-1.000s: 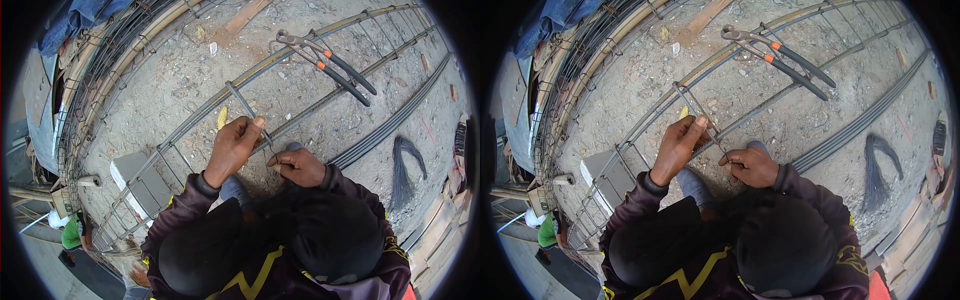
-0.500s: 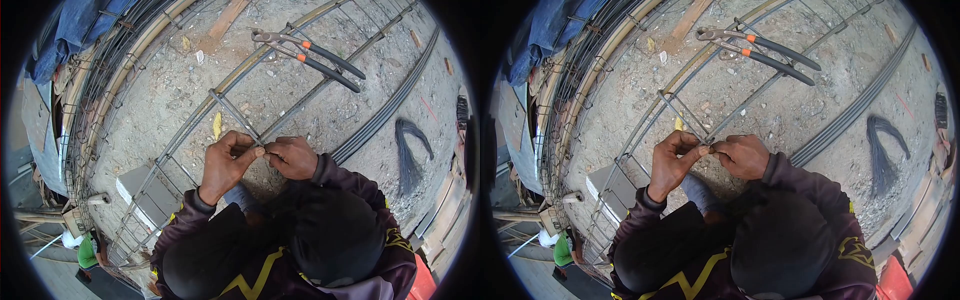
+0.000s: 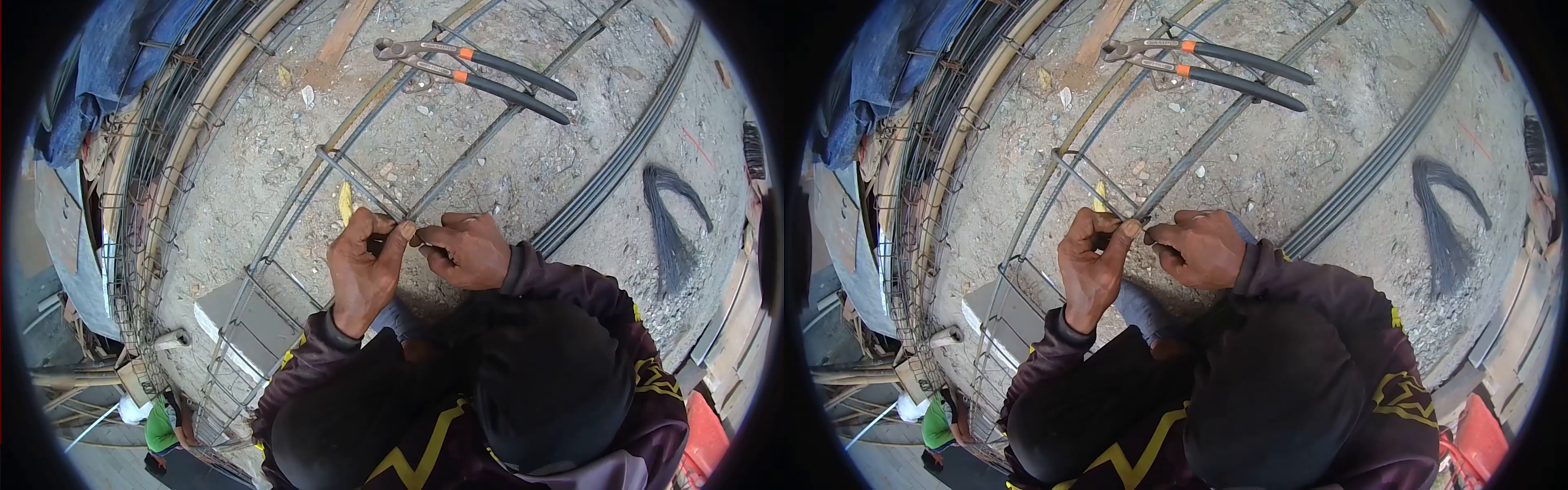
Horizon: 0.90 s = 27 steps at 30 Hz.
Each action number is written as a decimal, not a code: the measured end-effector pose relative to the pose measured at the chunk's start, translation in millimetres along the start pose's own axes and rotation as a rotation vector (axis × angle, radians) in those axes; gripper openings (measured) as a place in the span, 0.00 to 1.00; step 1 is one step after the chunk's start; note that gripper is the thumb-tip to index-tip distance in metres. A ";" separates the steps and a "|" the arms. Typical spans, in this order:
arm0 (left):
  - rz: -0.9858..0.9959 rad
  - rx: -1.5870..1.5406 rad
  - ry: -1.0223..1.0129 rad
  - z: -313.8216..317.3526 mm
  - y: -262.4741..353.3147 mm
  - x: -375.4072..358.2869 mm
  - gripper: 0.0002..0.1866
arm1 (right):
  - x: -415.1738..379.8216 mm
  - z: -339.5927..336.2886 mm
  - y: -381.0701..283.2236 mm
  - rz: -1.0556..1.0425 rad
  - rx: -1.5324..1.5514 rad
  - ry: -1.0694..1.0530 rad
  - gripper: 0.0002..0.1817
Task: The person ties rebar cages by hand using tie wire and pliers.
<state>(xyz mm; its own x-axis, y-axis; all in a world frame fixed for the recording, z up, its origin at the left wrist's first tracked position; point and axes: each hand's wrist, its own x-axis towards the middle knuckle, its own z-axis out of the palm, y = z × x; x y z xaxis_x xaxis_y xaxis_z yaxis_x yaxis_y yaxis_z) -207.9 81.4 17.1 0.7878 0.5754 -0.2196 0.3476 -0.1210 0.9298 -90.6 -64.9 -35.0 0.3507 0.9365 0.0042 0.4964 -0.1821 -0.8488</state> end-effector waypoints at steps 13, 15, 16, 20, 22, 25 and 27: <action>0.191 0.138 0.042 5.1 -13.9 -2.4 0.09 | 34.7 -81.1 -62.6 -0.071 -0.338 -0.321 0.05; 0.232 0.213 0.074 3.7 -1.9 -3.4 0.10 | 47.8 -85.7 -71.2 -0.217 -0.384 -0.272 0.03; 0.246 0.231 0.069 1.0 3.0 -4.1 0.09 | 53.7 -87.9 -74.5 -0.285 -0.404 -0.243 0.02; 0.301 0.294 0.034 -5.9 13.7 -7.6 0.11 | 74.5 -93.6 -80.0 -0.389 -0.540 -0.387 0.04; 0.316 0.308 0.077 0.2 9.1 -4.8 0.11 | 81.0 -94.3 -81.0 -0.423 -0.586 -0.384 0.03; 0.333 0.333 0.096 1.5 11.6 -4.5 0.10 | 94.6 -100.3 -79.6 -0.434 -0.628 -0.396 0.03; 0.336 0.299 0.093 0.6 10.4 -6.4 0.08 | 112.0 -99.8 -92.2 -0.444 -0.671 -0.451 0.04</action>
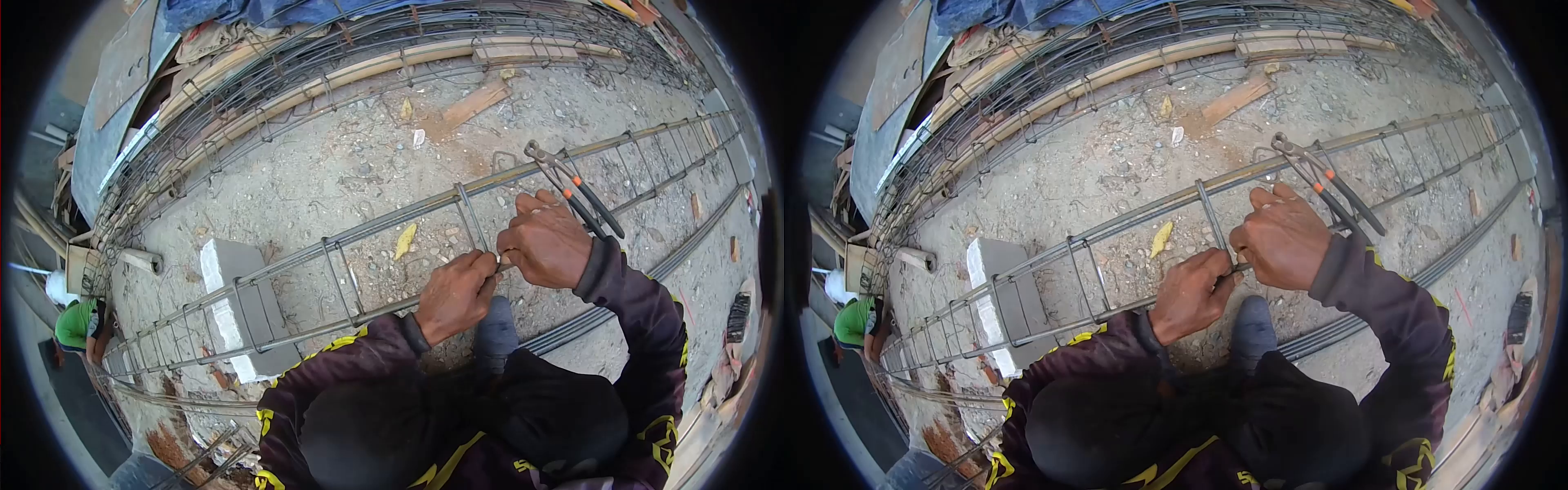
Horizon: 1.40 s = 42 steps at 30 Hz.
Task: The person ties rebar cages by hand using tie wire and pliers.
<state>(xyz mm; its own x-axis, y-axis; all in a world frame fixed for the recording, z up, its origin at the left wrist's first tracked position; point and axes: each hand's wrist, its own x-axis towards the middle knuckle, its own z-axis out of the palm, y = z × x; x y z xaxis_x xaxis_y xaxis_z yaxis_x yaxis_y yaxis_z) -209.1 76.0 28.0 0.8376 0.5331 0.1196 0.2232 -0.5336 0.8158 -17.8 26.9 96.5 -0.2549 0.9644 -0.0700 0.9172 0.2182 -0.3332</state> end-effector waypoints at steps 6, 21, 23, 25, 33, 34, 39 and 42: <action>0.026 -0.056 0.101 3.0 -5.1 -7.4 0.05 | 29.3 23.1 40.3 0.162 0.645 -0.255 0.06; -0.104 -0.047 0.068 12.2 -4.6 -0.7 0.13 | 3.1 32.9 64.3 0.366 0.696 -0.490 0.16; -0.112 -0.055 0.063 12.8 -4.1 -1.0 0.14 | -2.0 47.4 75.3 0.206 0.658 -0.493 0.15; -0.123 -0.057 0.051 10.9 -2.4 -0.2 0.14 | -0.8 43.0 73.8 0.227 0.576 -0.673 0.18; -0.156 -0.101 0.068 9.8 0.6 4.7 0.14 | -81.5 93.1 -0.3 0.005 -0.027 0.714 0.19; -0.153 -0.109 0.064 10.1 1.3 3.4 0.14 | -85.0 113.2 -7.3 0.081 -0.008 0.720 0.19; -0.120 -0.128 0.040 11.8 -1.7 2.9 0.11 | -69.5 174.0 -5.8 0.366 -0.032 1.034 0.19; -0.151 -0.228 0.039 21.1 -11.4 0.1 0.13 | -72.1 169.9 3.1 0.343 -0.056 1.094 0.14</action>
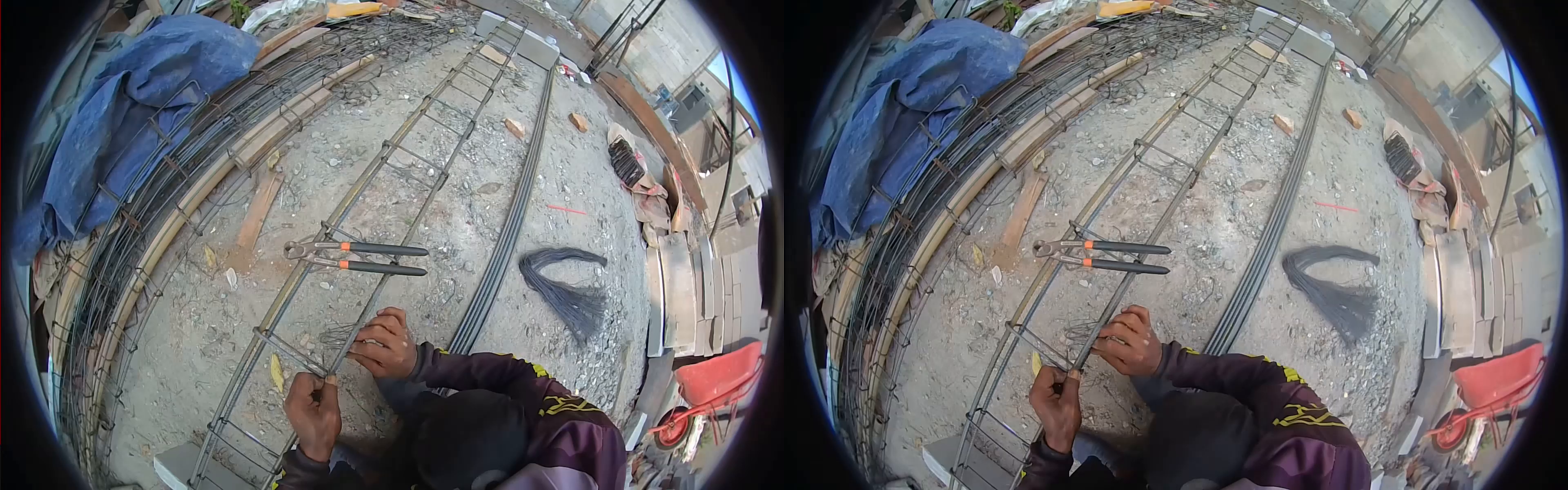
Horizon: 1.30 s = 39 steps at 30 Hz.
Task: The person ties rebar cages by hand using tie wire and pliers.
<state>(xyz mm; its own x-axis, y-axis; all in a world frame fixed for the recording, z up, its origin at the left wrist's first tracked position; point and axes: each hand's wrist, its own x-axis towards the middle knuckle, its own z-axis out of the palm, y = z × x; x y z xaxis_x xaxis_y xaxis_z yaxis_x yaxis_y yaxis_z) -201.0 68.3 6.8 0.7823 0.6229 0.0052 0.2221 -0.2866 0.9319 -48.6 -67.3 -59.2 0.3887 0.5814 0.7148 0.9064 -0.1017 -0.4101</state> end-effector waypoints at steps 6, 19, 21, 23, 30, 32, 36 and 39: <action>-0.067 0.037 0.004 -4.3 -1.5 -1.0 0.15 | 2.9 -16.1 -4.4 -0.168 0.264 -0.118 0.07; -0.034 0.109 0.003 -6.5 10.0 3.1 0.13 | 21.4 -25.1 -30.0 1.125 1.249 -0.602 0.19; -0.030 0.103 -0.001 -6.1 9.6 3.3 0.12 | 28.6 -20.9 -31.8 1.343 1.437 -0.523 0.19; -0.016 0.100 0.004 -5.0 8.4 3.6 0.11 | 4.3 -10.9 -20.1 1.180 1.491 -0.533 0.17; 0.011 0.152 -0.015 -5.4 12.5 4.3 0.11 | -6.6 30.6 -22.5 0.333 0.560 -0.503 0.19; 0.061 0.191 -0.016 -4.7 9.0 3.8 0.11 | 1.1 13.6 -21.0 0.287 0.423 -0.658 0.21; 0.132 0.253 -0.021 -5.8 6.3 2.9 0.11 | 22.8 -24.3 -29.1 0.320 0.355 -0.833 0.20; 0.181 0.282 -0.024 -7.7 2.2 0.8 0.11 | 33.7 -37.4 -40.9 0.501 0.515 -0.852 0.15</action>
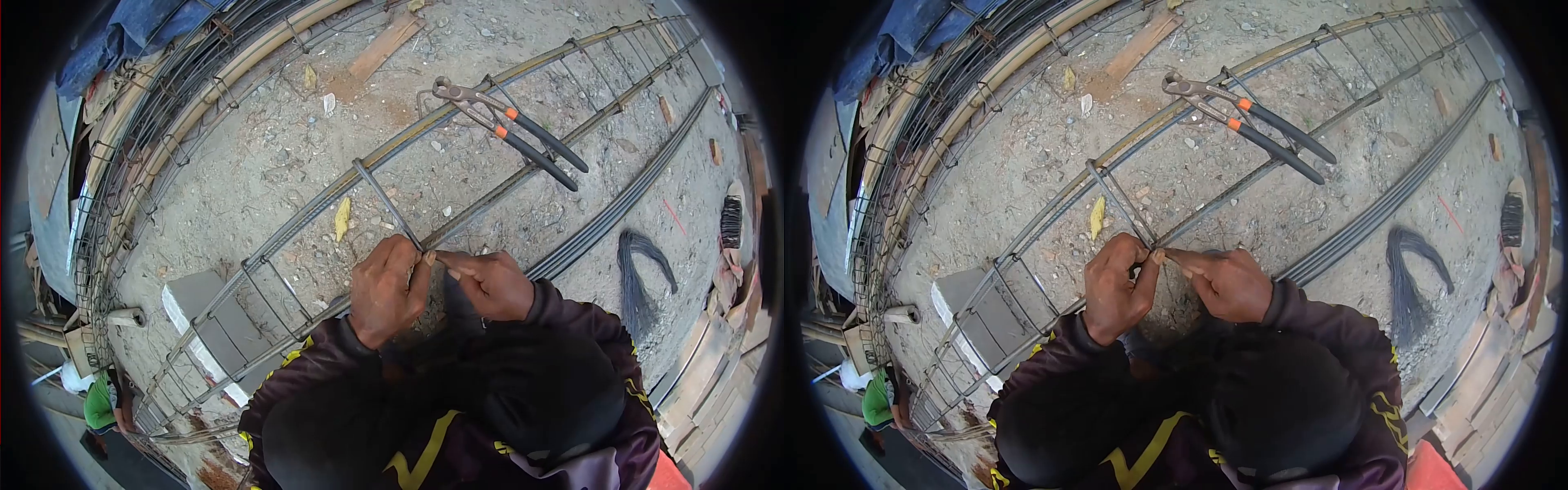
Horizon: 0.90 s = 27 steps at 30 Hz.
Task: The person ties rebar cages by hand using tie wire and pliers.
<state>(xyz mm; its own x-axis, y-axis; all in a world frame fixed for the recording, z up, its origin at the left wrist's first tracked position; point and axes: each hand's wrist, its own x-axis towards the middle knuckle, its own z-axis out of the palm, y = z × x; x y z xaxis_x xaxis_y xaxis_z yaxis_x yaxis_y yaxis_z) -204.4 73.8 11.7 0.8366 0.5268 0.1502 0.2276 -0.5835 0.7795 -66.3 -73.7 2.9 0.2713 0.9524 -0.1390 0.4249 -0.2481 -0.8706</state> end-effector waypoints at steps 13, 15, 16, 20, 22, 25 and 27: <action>-0.086 -0.459 -0.146 -25.0 -25.2 -3.8 0.10 | 16.8 -30.9 -60.2 -0.147 -0.368 -0.167 0.11; -0.531 -0.931 -0.195 -24.1 -25.9 6.0 0.13 | 14.9 -32.9 -60.4 -0.260 -0.533 -0.152 0.12; -0.581 -0.915 -0.190 -23.7 -25.6 10.5 0.15 | 16.0 -33.1 -64.9 -0.299 -0.615 -0.169 0.12; -0.693 -0.824 -0.141 -18.4 -23.4 19.1 0.19 | 25.4 -26.4 -84.6 -0.503 -0.965 -0.235 0.06; -0.636 -0.700 -0.138 -18.9 -20.8 19.2 0.18 | 33.3 -22.0 -91.4 -0.633 -1.112 -0.281 0.06; -0.574 -0.673 -0.045 -11.2 -26.0 15.5 0.17 | 46.2 -15.9 -100.9 -0.742 -1.251 -0.426 0.11; -0.547 -0.638 -0.022 -10.5 -28.5 12.3 0.16 | 62.0 -17.0 -109.7 -0.801 -1.236 -0.445 0.08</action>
<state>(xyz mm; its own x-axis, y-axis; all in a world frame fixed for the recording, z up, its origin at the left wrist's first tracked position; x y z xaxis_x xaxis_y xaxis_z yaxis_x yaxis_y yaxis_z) -205.8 103.4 -2.3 0.7011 0.6180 -0.3556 0.2840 0.2154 0.9343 -81.4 9.5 97.8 -0.5467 0.8216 -0.1618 0.8176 0.5654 0.1086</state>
